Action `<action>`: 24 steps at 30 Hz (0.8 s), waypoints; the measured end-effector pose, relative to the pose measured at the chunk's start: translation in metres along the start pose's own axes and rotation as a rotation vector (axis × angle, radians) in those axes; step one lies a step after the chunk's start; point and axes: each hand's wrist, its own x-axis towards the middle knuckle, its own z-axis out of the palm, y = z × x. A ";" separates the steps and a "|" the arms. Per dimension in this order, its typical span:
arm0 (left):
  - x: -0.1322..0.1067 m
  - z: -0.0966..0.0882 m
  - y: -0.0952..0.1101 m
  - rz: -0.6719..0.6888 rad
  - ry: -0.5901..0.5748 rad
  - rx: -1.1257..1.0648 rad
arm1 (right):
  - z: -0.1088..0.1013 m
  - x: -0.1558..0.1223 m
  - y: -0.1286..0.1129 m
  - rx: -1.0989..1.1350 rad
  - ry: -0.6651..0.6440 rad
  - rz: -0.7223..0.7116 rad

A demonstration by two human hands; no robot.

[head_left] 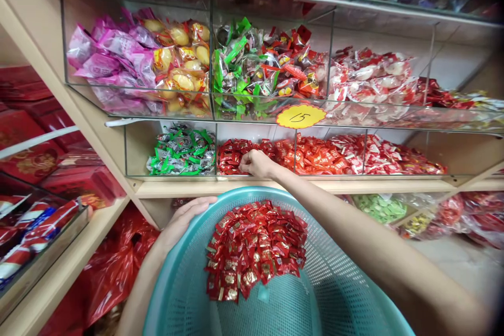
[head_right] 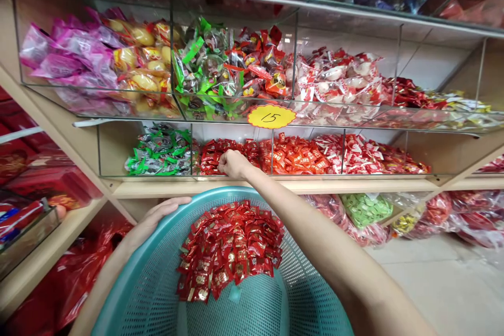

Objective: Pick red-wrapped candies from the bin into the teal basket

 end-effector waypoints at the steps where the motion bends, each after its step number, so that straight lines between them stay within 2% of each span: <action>1: -0.001 0.000 0.000 0.002 -0.007 0.009 | 0.000 0.001 0.002 0.012 0.015 0.012; 4: 0.000 -0.001 -0.002 -0.001 -0.008 -0.003 | -0.003 0.003 0.012 0.033 0.065 0.075; 8: 0.004 0.000 -0.006 -0.002 0.047 -0.042 | -0.006 0.005 0.028 0.002 0.132 0.175; 11: 0.005 0.001 -0.007 0.000 0.066 -0.037 | -0.006 0.004 0.035 -0.025 0.157 0.190; 13: 0.005 0.001 -0.007 -0.005 0.069 -0.031 | -0.007 0.004 0.036 -0.017 0.123 0.158; 19: 0.003 0.002 -0.004 0.011 0.069 -0.030 | -0.008 0.004 0.031 0.094 -0.116 0.066; 24: -0.001 0.002 0.002 0.028 0.043 0.009 | -0.003 0.005 0.036 0.163 -0.177 0.071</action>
